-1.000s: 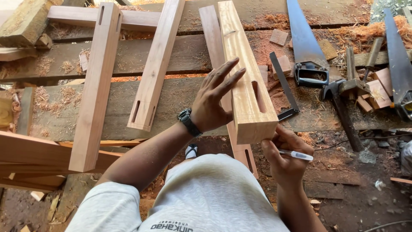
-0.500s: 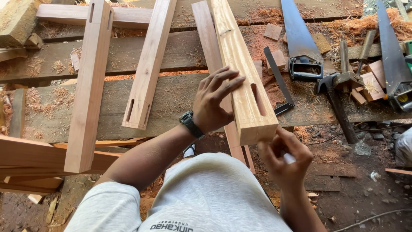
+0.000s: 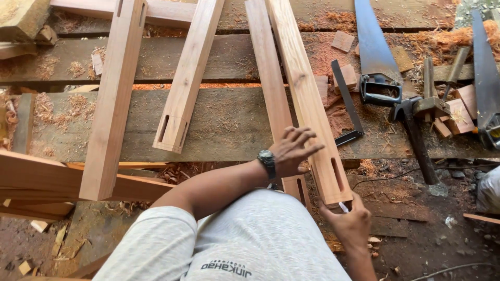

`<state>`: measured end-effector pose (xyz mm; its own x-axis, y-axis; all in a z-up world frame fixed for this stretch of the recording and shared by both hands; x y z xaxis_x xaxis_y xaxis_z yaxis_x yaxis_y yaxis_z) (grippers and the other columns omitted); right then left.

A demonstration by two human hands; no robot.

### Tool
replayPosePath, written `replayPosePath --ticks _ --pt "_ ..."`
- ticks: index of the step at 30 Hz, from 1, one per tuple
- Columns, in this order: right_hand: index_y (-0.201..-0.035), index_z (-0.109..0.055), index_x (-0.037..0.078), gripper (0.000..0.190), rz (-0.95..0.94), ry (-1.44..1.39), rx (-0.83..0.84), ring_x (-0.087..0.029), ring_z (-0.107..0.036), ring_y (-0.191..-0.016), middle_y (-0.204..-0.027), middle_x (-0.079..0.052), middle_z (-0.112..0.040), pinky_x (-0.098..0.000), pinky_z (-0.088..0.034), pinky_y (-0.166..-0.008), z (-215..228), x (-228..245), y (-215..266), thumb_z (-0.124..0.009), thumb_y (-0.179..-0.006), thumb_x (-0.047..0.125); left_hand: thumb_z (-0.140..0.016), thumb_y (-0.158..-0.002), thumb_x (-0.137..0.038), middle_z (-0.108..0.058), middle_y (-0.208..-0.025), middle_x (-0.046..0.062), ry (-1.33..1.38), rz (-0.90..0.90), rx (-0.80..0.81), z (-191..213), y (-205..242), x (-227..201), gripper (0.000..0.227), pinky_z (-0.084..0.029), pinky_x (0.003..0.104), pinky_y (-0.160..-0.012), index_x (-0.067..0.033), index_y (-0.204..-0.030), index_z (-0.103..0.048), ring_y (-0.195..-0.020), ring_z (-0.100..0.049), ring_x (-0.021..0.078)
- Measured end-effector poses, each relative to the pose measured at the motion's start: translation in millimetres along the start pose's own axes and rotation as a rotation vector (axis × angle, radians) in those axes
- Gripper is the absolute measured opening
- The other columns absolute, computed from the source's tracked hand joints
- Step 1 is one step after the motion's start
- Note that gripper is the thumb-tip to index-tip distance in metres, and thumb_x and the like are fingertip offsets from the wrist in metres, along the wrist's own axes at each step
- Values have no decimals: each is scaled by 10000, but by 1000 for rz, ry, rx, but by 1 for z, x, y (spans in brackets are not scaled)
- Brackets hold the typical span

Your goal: The person marks lines on wooden planks using a square ruler and a pen. They align the ruler on the wood, draw lines, and then move the planks around the workbench to continue the process.

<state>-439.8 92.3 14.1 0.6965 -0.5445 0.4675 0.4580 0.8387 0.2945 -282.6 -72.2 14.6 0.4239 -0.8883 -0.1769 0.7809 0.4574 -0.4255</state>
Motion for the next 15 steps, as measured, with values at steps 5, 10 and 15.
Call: replayPosePath --ticks 5,10,15 --pt "-1427 -486 -32 971 -202 -161 64 -348 -742 -804 -1051 -234 -705 -402 -703 -602 -29 -26 -3 -860 -691 479 -835 -796 -513 -479 -1494 167 216 483 177 17 35 66 768 -358 563 -1105 -232 -1450 -545 -1378 -429 344" --pt "-1344 -555 93 883 -95 27 87 -367 -753 -861 -1031 -183 -754 -472 -653 -636 -56 -55 -21 -846 -666 578 -802 -799 -504 -546 -1374 167 317 853 95 20 77 135 720 -560 542 -920 -185 -1403 -575 -1195 -603 328" --pt "-1374 -558 163 832 -78 74 44 -443 -749 -925 -1054 -190 -773 -595 -609 -660 -83 -70 -15 -873 -660 453 -769 -837 -511 -507 -1344 172 501 1134 74 11 114 168 747 -563 507 -944 -156 -1451 -534 -1143 -614 316"
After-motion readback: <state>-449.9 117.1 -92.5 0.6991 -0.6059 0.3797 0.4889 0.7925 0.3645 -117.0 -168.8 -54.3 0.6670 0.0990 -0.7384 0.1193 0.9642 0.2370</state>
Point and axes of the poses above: each hand's wrist, its own y-axis away from the middle knuckle, its own z-axis out of the back of the hand, x = y × z, the point moved 8 cm from there along -y, towards the middle knuckle
